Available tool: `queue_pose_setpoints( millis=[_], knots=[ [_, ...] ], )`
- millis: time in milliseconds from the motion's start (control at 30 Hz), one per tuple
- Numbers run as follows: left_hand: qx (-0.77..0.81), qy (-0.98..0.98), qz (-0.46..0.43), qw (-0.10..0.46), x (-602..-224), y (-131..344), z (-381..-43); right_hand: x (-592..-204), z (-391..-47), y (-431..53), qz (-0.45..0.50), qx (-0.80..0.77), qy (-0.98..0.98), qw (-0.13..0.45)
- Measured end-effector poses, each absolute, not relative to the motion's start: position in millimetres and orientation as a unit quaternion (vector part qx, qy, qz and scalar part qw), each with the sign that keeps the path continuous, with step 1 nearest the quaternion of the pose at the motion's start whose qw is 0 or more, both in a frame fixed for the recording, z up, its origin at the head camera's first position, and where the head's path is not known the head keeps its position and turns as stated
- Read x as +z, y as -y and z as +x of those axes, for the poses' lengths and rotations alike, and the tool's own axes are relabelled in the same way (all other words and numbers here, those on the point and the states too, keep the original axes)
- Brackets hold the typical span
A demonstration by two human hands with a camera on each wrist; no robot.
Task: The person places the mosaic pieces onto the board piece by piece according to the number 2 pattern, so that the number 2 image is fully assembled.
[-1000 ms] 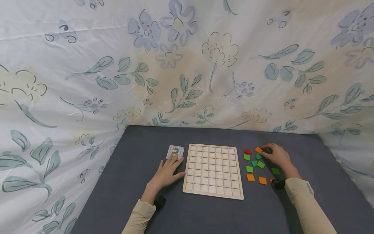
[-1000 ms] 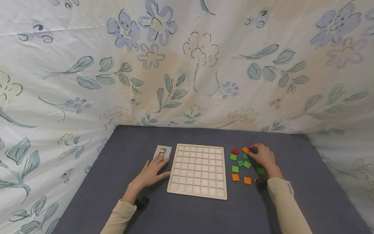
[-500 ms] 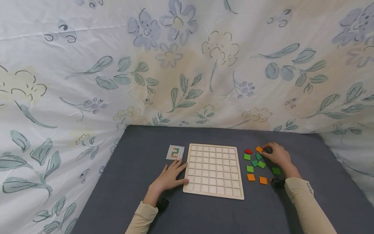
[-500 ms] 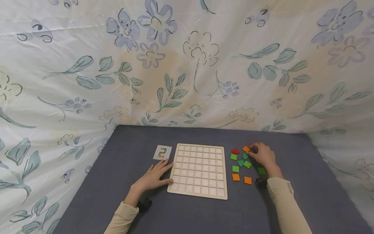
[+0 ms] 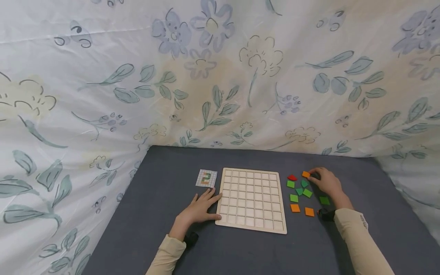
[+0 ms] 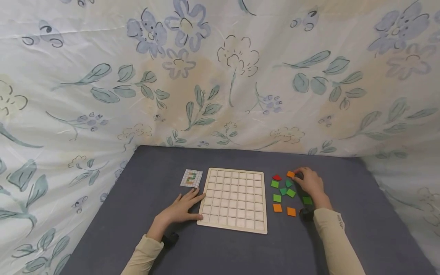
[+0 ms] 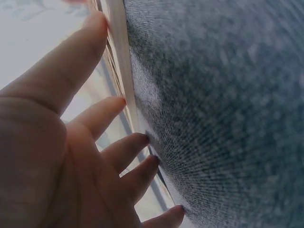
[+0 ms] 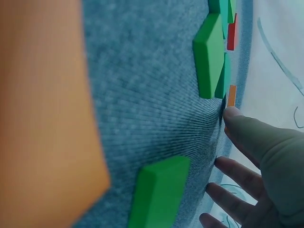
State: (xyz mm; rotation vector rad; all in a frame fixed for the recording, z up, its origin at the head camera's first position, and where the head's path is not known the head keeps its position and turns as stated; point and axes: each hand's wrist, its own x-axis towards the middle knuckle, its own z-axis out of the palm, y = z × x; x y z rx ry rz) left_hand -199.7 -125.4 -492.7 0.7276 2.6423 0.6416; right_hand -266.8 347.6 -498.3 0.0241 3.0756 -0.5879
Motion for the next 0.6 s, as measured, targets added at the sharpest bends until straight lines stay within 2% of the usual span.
queue_pose_setpoints(
  millis=[200,600],
  knots=[
    [0.225,-0.925,0.257,0.169,-493.4,126.8,-201.9,-493.4,-264.7,-346.0,0.012,-0.206,-0.978,0.011],
    [0.221,-0.923,0.264,0.17,-491.3,128.0,-201.6,-500.8,-271.0,-339.4,0.008,-0.221,-0.975,-0.016]
  ],
)
